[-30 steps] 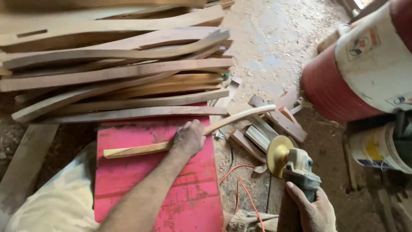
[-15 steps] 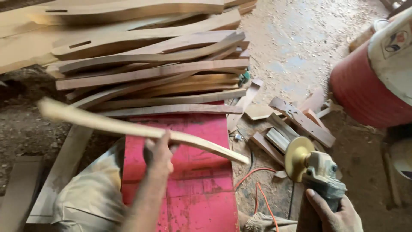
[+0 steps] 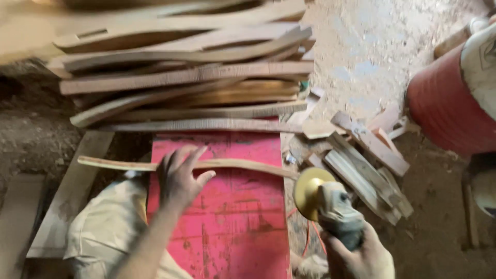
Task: Sanding a curved wooden piece with an angle grinder.
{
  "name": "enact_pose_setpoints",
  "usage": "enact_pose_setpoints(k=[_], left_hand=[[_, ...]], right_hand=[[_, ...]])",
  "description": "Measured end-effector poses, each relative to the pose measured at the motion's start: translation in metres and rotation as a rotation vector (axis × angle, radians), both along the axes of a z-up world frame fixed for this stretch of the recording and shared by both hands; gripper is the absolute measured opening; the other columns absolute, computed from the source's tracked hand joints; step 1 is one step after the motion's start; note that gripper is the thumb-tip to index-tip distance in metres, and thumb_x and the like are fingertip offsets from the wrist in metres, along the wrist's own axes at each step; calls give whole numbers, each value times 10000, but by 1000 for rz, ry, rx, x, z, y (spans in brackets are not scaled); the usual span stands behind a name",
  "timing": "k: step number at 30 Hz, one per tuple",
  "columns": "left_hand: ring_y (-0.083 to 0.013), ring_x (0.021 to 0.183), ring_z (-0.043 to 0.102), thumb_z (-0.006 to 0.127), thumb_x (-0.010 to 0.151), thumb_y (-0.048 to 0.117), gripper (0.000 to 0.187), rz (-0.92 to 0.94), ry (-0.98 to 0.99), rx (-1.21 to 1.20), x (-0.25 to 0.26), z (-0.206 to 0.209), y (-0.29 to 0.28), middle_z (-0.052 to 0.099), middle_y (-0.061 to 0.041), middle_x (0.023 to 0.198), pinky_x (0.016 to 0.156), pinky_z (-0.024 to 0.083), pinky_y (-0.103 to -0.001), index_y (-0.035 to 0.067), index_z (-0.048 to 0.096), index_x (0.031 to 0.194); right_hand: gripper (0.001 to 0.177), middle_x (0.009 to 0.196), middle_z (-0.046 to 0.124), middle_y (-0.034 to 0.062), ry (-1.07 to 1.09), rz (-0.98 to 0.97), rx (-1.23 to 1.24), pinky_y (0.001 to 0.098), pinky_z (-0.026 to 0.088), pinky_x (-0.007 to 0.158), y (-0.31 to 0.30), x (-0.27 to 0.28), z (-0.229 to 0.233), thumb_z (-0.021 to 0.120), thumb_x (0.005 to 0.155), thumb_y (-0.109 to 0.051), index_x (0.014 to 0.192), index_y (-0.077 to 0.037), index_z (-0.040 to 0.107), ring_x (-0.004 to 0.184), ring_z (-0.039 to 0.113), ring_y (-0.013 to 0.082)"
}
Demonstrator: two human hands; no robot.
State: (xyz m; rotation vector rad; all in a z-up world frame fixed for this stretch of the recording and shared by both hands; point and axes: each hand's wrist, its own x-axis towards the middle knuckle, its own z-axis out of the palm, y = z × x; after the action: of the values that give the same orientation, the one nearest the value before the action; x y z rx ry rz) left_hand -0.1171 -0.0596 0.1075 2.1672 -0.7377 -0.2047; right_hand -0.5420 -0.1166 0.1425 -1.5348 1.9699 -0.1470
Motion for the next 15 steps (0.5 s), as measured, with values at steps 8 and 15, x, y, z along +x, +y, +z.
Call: enact_pose_setpoints(k=[8, 15], left_hand=[[-255, 888, 568, 827, 721, 182, 343, -617, -340, 131, 20, -27, -7, 666, 10, 931, 796, 497, -403, 191, 800, 1064], [-250, 879, 564, 811, 741, 167, 326, -606, -316, 135, 24, -34, -9, 659, 15, 923, 788, 504, -396, 204, 805, 1065]], right_hand=[[814, 927, 793, 173, 208, -17, 2, 444, 598, 844, 16, 107, 44, 896, 623, -563, 1309, -218, 626, 932, 779, 336], [805, 924, 791, 178, 207, 3, 32, 468, 591, 837, 9, 138, 48, 879, 617, -554, 1298, -213, 616, 949, 769, 351]])
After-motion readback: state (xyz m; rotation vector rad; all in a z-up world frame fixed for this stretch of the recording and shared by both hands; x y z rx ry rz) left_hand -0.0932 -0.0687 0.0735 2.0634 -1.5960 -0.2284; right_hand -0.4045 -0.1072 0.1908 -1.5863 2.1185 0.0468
